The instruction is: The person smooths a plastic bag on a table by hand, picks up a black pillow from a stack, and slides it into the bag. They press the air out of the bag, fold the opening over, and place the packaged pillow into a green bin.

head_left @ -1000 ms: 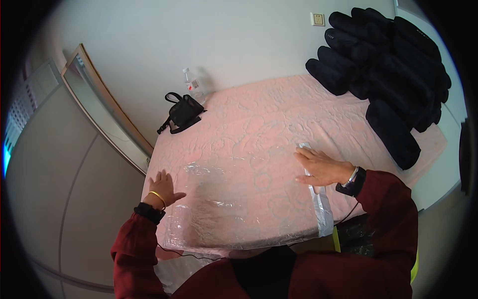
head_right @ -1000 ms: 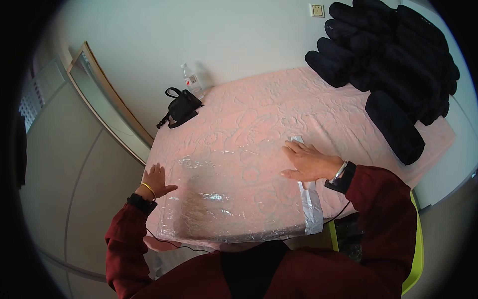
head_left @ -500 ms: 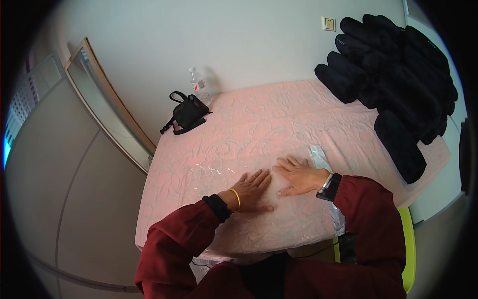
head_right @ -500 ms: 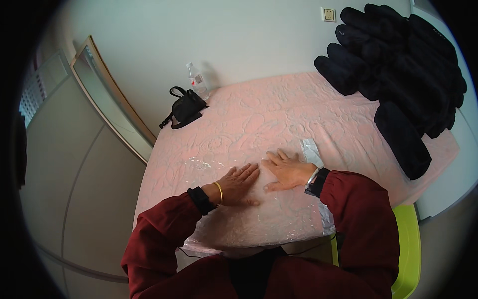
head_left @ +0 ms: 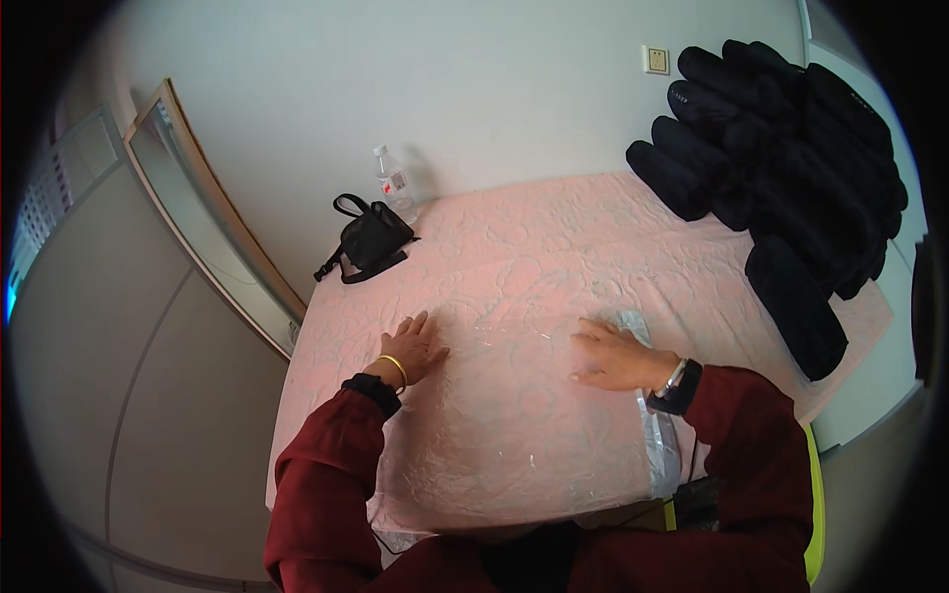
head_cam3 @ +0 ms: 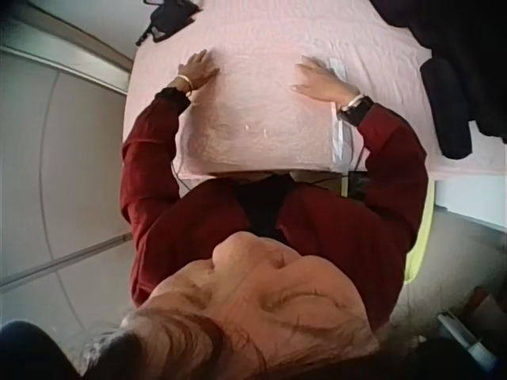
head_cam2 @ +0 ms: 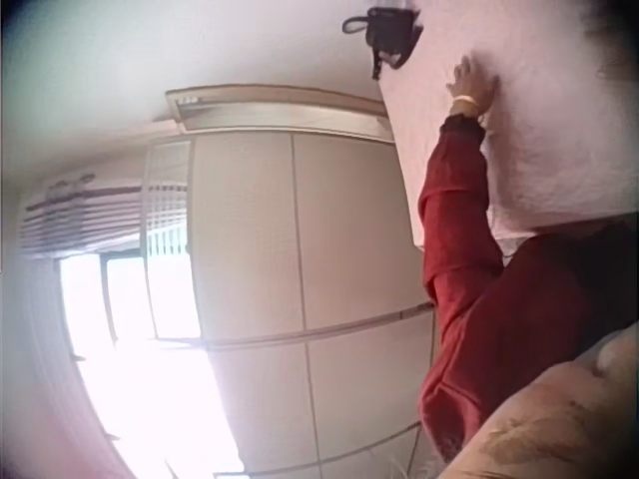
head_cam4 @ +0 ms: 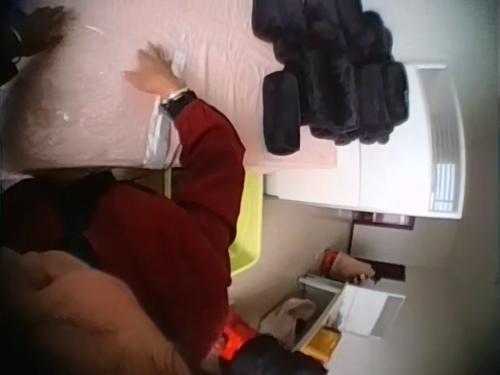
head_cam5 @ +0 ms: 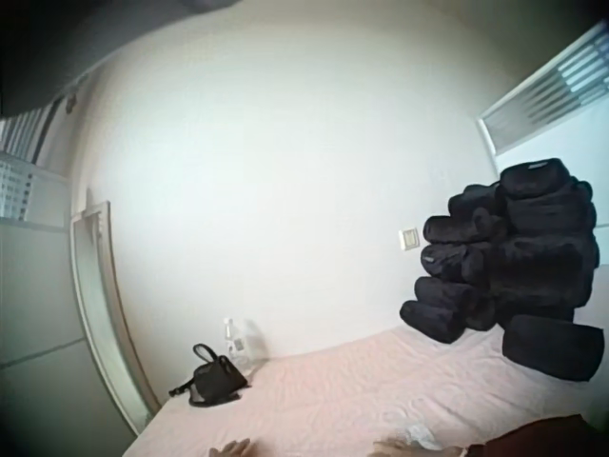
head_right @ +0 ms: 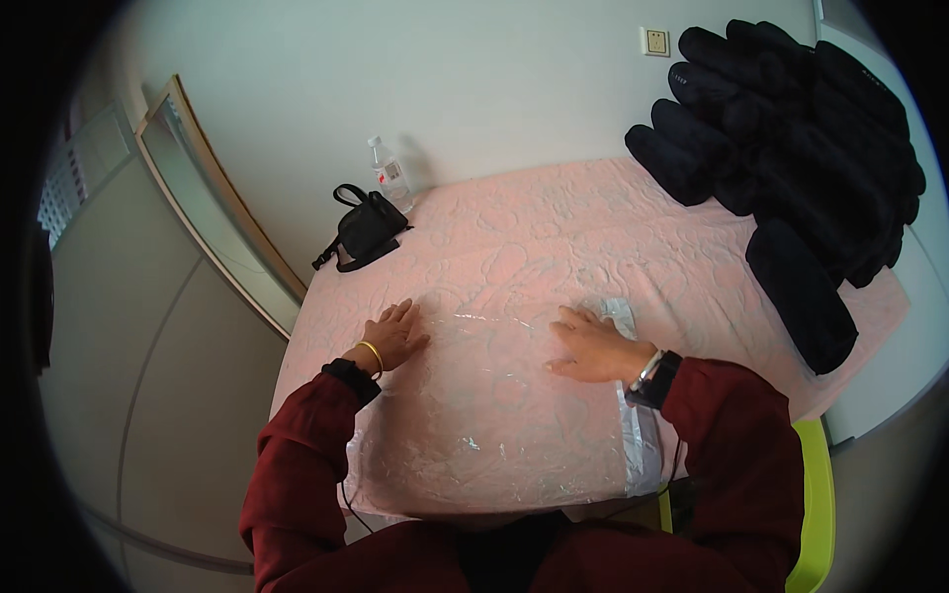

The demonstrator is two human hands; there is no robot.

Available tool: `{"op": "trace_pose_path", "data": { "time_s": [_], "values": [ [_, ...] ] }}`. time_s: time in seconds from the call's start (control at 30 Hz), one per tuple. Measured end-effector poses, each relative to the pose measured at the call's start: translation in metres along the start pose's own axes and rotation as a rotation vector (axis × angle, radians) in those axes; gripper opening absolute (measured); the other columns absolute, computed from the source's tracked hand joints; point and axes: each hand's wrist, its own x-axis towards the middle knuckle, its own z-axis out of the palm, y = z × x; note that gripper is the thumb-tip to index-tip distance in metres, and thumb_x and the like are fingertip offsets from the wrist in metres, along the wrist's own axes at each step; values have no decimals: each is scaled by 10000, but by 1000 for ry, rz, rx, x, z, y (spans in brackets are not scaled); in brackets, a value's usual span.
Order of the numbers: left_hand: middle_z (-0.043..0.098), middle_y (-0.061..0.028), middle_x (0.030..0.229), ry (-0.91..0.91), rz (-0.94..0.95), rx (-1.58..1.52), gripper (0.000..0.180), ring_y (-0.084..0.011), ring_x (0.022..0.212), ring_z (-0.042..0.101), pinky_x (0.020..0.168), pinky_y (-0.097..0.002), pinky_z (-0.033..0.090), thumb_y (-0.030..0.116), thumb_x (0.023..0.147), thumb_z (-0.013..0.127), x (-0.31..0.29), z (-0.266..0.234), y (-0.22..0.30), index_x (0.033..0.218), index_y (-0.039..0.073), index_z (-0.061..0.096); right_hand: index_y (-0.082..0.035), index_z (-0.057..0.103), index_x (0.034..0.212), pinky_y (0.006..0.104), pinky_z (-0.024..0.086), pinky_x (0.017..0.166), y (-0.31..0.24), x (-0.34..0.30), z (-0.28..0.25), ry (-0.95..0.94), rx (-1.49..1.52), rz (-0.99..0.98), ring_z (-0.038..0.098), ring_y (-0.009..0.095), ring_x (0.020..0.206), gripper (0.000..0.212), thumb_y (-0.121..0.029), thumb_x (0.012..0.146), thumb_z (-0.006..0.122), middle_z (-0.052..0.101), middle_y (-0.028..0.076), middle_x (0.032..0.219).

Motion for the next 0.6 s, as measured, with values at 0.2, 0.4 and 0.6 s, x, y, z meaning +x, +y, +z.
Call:
{"op": "trace_pose_path", "data": {
  "time_s": [0.2,0.4,0.6],
  "values": [
    [566,-171,1362,-72,-107,216,457,-346,1272,530,1014,-552,429,431,933,613,-18,-27,3,1193,55,607,-23,456,1434,523,330,1128,-105,-64,-9,43,118,-553,364,463,1378,719,-363,864,733,365,272,1493],
    [696,-171,1070,264,-98,192,291,-363,1002,660,830,-457,528,327,921,652,-29,-37,-18,1016,52,637,-24,498,1392,491,387,1099,-118,-88,5,73,-41,-625,395,444,1359,655,-252,838,762,390,253,1475],
    [696,-159,755,589,-291,-190,221,-332,667,689,614,-426,557,242,944,641,-56,-47,-63,940,34,567,-9,537,1334,449,438,1061,-115,-89,-18,323,107,-449,455,411,1319,611,-173,801,788,429,240,1439]
  ]
}}
